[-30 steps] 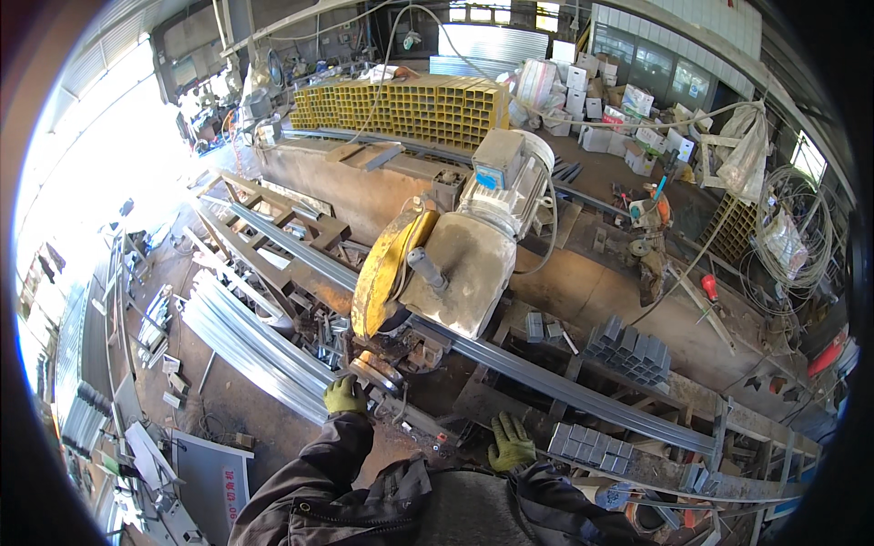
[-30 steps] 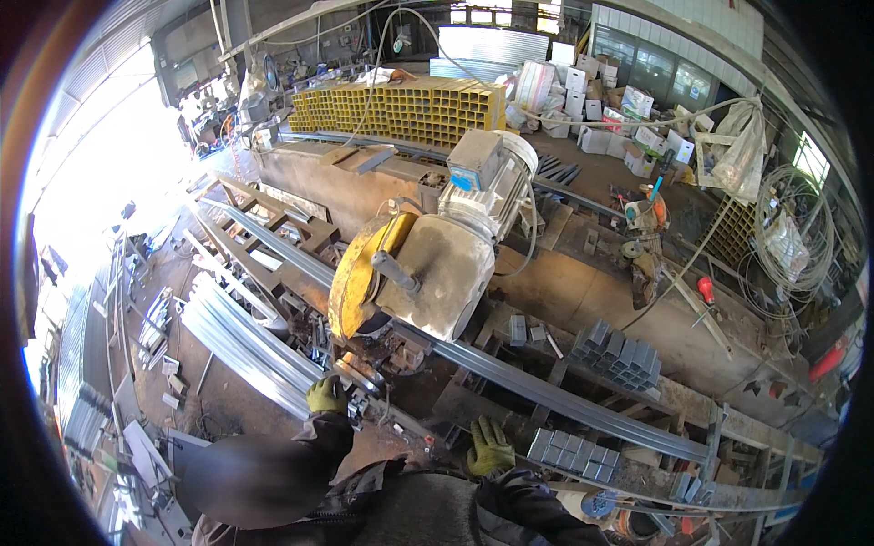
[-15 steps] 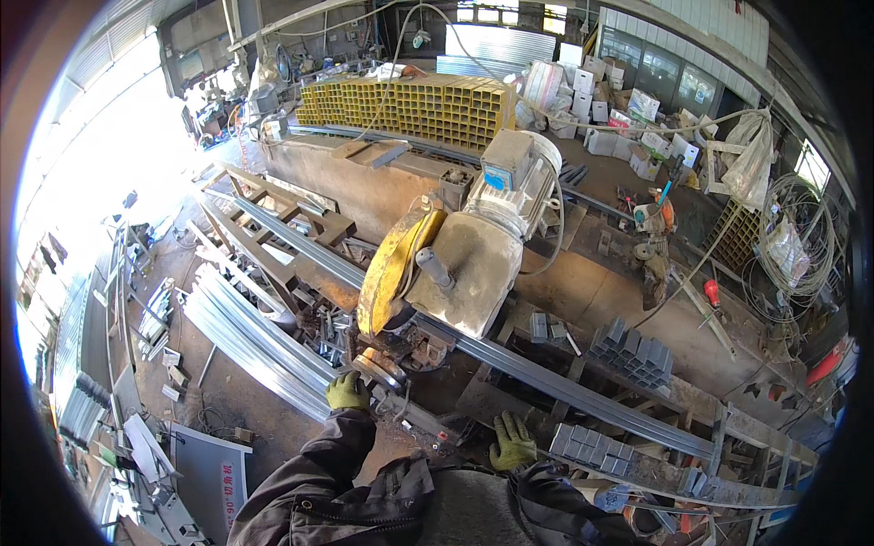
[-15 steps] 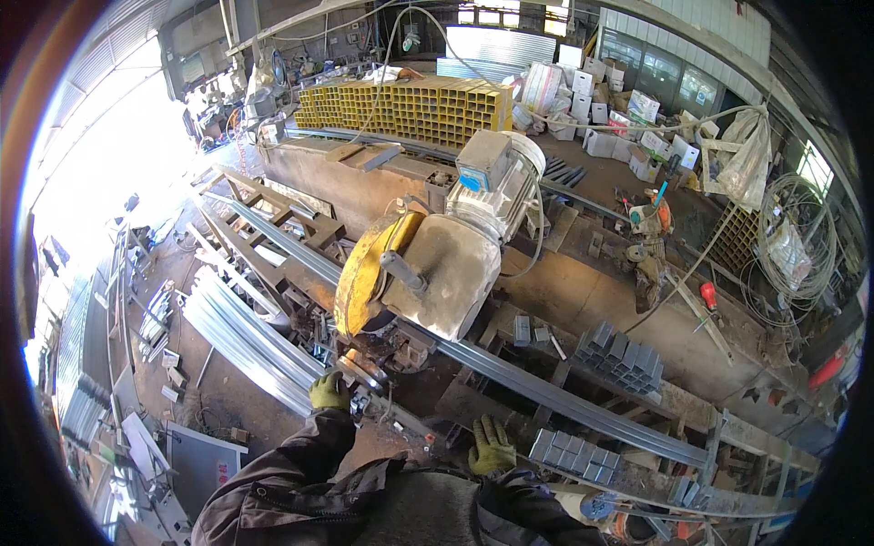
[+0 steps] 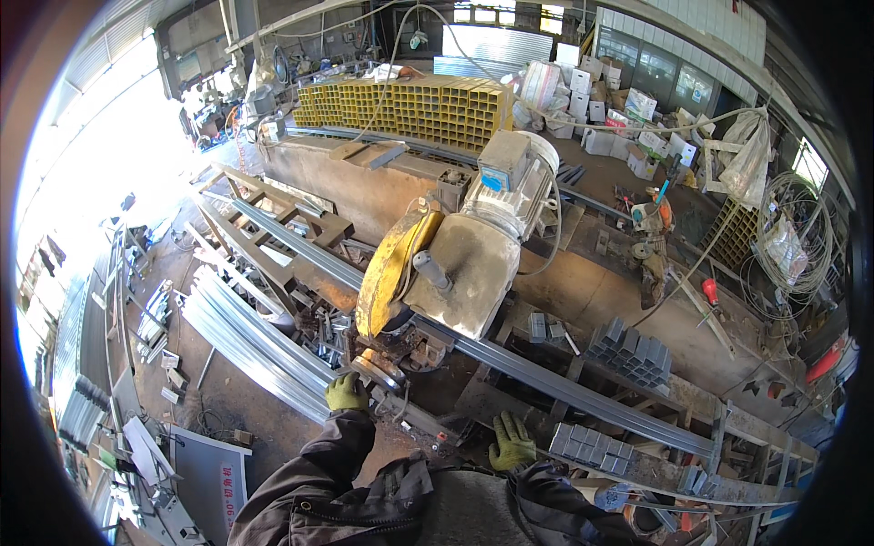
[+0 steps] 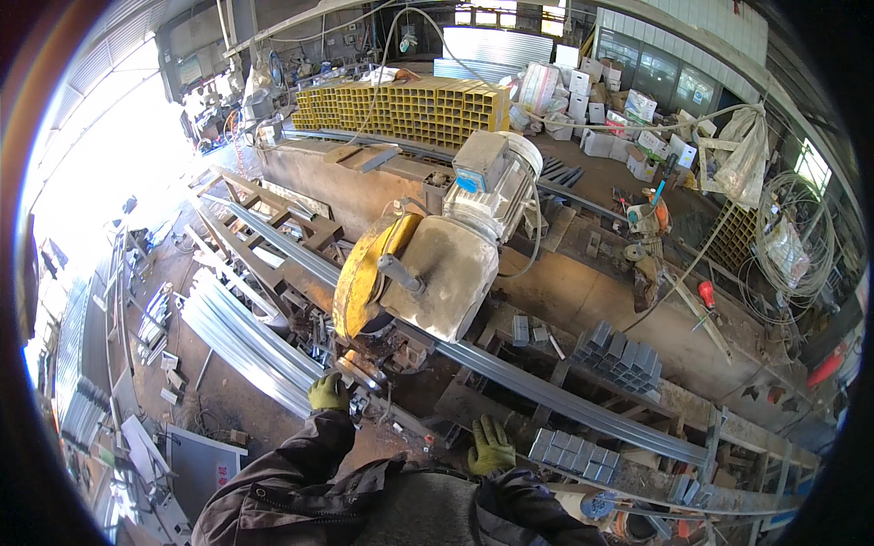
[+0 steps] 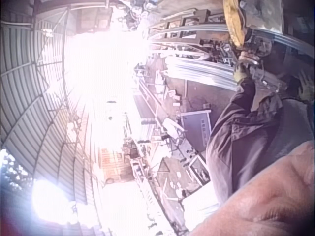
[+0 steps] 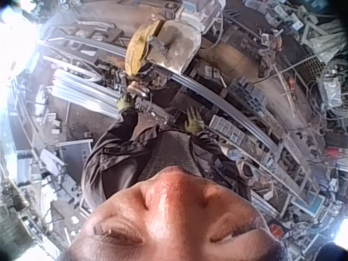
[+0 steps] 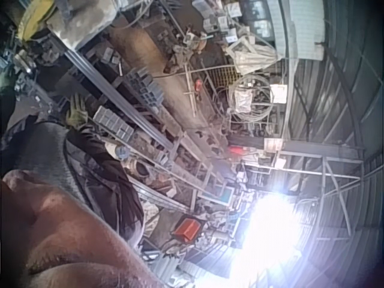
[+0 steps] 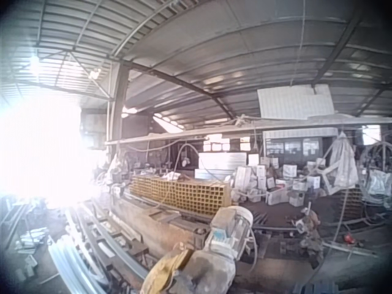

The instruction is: The person repeatedly picks up long metal profiles, positions them in a chop saw, cuts them, and stacks the cut pieces. The person handles the profiles by hand and operates the saw to produce multiple short segments.

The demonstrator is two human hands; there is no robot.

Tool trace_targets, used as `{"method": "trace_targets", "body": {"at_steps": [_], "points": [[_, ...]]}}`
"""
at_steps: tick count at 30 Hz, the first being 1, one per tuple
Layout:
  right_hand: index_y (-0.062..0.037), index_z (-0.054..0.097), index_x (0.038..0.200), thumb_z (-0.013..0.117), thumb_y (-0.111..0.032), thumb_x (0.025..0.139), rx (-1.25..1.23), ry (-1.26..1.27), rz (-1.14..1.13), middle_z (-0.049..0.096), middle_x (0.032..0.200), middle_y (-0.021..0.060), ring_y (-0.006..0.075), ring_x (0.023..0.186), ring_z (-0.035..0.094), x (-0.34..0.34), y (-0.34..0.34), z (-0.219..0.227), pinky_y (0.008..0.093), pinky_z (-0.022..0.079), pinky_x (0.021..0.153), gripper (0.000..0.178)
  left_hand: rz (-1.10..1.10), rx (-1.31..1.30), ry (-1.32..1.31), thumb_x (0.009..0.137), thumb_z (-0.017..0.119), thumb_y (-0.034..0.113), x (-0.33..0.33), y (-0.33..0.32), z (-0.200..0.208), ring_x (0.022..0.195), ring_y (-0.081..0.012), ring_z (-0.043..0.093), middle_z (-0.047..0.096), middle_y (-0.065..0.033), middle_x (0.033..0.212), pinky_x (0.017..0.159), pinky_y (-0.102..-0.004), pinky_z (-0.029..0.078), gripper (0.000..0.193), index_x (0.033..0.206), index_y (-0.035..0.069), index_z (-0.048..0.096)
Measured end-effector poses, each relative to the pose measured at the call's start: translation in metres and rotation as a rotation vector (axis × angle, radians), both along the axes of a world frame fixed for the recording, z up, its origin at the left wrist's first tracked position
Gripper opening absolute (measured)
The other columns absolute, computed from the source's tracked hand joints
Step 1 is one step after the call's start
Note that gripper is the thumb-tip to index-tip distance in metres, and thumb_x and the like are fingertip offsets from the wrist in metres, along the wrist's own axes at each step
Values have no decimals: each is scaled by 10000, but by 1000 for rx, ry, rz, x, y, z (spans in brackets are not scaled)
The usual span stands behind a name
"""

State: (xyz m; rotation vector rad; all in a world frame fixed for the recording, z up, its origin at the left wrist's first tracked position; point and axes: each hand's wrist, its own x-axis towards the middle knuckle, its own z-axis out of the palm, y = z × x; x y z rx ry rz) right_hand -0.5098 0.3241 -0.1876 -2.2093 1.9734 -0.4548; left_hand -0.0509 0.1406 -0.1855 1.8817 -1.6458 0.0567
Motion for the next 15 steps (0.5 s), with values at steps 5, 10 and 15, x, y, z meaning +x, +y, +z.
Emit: {"method": "trace_targets", "body": {"at_steps": [5, 10, 15], "points": [[-143, 606, 1757, 765, -384, 951, -85, -19, 27, 484, 1886, 150, 440, 1670, 519, 0, -1, -2, 641, 531, 1284, 856, 10, 53, -5, 1032, 778, 242, -1, 2, 2, 1196, -431, 784, 868, -105, 1243, 1077, -597, 579, 217, 1227, 198, 861], [-139, 618, 1747, 762, -373, 954, -95, -25, 32, 491, 1880, 156, 447, 1669, 517, 0, 0, -1, 626, 533, 1292, 839, -1, -13, -5, 1006, 786, 257, -1, 2, 2, 1206, -419, 786, 873, -99, 1246, 1082, -599, 580, 250, 1235, 203, 872], [-144, 627, 1741, 759, -377, 963, -37, -45, 17, 500, 1873, 158, 448, 1671, 515, -1, 0, 2, 609, 528, 1304, 823, -3, -26, -8, 992, 791, 256, 0, 1, 2, 1198, -414, 792, 877, -95, 1242, 1076, -596, 586, 263, 1234, 207, 880]]}}
